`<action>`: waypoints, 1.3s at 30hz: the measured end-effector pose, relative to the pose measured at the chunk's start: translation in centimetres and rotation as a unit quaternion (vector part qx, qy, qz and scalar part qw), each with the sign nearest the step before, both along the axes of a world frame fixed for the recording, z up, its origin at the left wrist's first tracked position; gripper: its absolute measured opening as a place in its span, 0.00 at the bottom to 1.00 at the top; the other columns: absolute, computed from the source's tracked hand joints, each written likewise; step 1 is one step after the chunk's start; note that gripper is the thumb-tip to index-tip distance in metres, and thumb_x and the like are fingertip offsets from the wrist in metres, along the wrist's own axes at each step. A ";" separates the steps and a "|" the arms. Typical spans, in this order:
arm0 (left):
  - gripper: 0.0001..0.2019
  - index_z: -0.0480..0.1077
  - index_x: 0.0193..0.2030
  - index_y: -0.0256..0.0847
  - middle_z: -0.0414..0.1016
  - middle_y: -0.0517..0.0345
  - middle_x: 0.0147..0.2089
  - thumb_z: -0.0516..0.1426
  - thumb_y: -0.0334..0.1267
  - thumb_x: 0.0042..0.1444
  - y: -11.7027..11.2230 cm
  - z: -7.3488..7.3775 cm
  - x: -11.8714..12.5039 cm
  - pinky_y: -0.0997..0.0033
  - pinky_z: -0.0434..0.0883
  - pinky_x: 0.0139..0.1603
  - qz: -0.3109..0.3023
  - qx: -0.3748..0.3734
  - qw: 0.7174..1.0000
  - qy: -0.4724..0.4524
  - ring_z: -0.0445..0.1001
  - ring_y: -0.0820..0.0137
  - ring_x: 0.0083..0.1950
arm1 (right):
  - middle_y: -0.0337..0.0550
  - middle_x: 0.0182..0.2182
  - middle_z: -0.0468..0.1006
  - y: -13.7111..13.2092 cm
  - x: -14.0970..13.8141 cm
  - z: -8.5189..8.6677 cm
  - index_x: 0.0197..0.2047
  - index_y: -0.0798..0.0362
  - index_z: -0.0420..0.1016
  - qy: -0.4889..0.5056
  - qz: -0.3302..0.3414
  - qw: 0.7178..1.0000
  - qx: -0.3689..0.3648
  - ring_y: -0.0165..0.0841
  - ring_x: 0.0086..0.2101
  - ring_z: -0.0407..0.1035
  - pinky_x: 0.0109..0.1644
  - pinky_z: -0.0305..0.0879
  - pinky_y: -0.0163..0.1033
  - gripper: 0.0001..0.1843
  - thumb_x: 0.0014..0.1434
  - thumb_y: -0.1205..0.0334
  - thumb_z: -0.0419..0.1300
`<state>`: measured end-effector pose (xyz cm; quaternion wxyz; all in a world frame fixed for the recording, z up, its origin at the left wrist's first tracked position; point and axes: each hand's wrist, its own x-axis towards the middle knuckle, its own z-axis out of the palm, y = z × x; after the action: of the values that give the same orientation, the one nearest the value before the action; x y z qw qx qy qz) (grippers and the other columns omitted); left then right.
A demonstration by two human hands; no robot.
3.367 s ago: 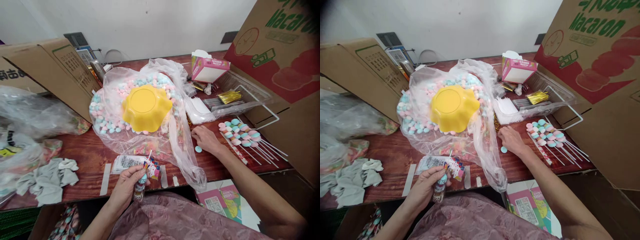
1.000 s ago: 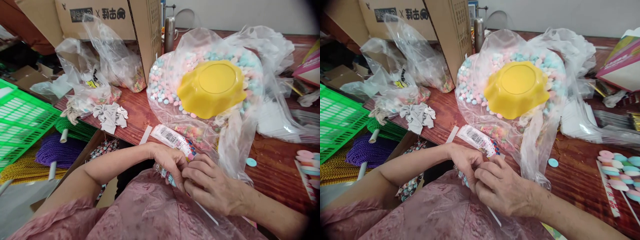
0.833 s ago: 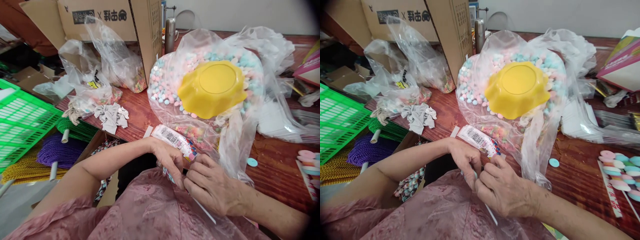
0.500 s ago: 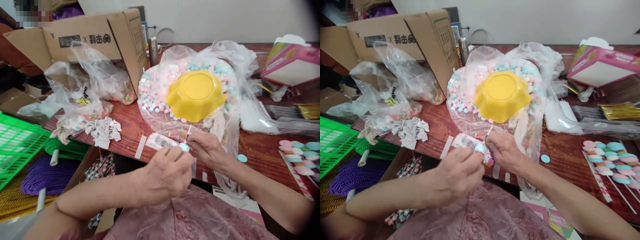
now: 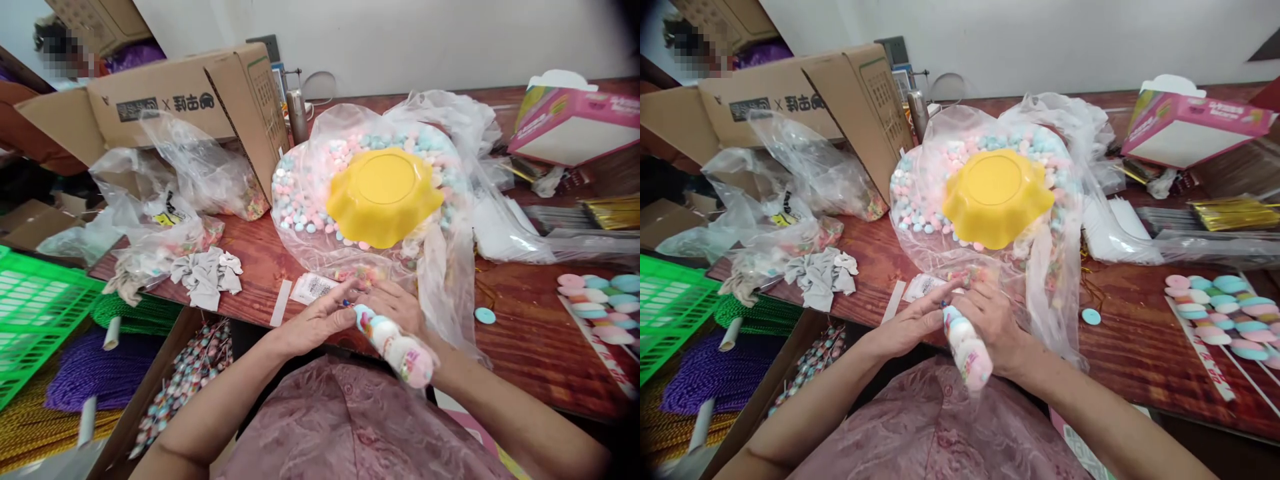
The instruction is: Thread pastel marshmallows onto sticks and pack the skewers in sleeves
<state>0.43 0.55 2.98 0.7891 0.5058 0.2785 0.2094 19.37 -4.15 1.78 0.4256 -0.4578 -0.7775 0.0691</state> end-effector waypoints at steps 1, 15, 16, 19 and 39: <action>0.35 0.67 0.66 0.50 0.72 0.49 0.60 0.68 0.49 0.51 -0.1 -0.1 -0.3 0.61 0.67 0.59 0.015 -0.019 1.000 0.003 0.71 0.61 0.57 | 0.42 0.26 0.75 -0.1 -0.2 -0.2 0.32 0.50 0.74 -0.027 -0.004 0.999 0.043 0.35 0.30 0.68 0.37 0.65 0.43 0.14 0.67 0.62 0.50; 0.18 0.77 0.40 0.35 0.74 0.58 0.30 0.70 0.44 0.45 -3.2 -0.6 -1.0 0.73 0.68 0.33 0.136 0.018 0.988 0.071 0.68 0.75 0.28 | 0.35 0.18 0.65 0.2 -2.3 -0.9 0.25 0.52 0.66 0.353 0.103 0.843 -0.393 0.27 0.21 0.56 0.27 0.50 0.36 0.13 0.57 0.57 0.60; 0.15 0.78 0.39 0.35 0.75 0.57 0.31 0.69 0.43 0.47 -3.2 -0.5 -1.1 0.73 0.68 0.34 0.135 0.071 0.984 0.094 0.69 0.74 0.30 | 0.33 0.16 0.61 0.0 -2.8 -1.2 0.24 0.52 0.64 0.416 0.128 0.765 -0.475 0.25 0.19 0.52 0.24 0.49 0.35 0.15 0.54 0.54 0.62; 0.10 0.78 0.37 0.35 0.75 0.56 0.32 0.65 0.39 0.52 -3.2 0.5 -3.3 0.74 0.67 0.36 0.096 0.215 0.957 0.167 0.70 0.72 0.33 | 0.29 0.13 0.57 -0.7 -4.2 -1.9 0.26 0.51 0.63 0.471 0.158 0.654 -0.571 0.23 0.15 0.44 0.20 0.41 0.33 0.17 0.51 0.49 0.63; 0.19 0.73 0.51 0.34 0.77 0.46 0.48 0.51 0.21 0.54 0.8 -4.8 2.6 0.61 0.72 0.42 -0.146 0.798 0.480 0.333 0.75 0.59 0.44 | 0.40 0.30 0.80 -11.4 8.1 0.5 0.37 0.50 0.77 0.177 -0.278 0.937 -0.118 0.30 0.29 0.72 0.34 0.67 0.34 0.07 0.65 0.61 0.58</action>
<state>3.06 1.30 -1.79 -0.0875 0.9831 0.1557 0.0392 27.47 -15.50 2.30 0.5017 -0.6832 -0.5171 0.1193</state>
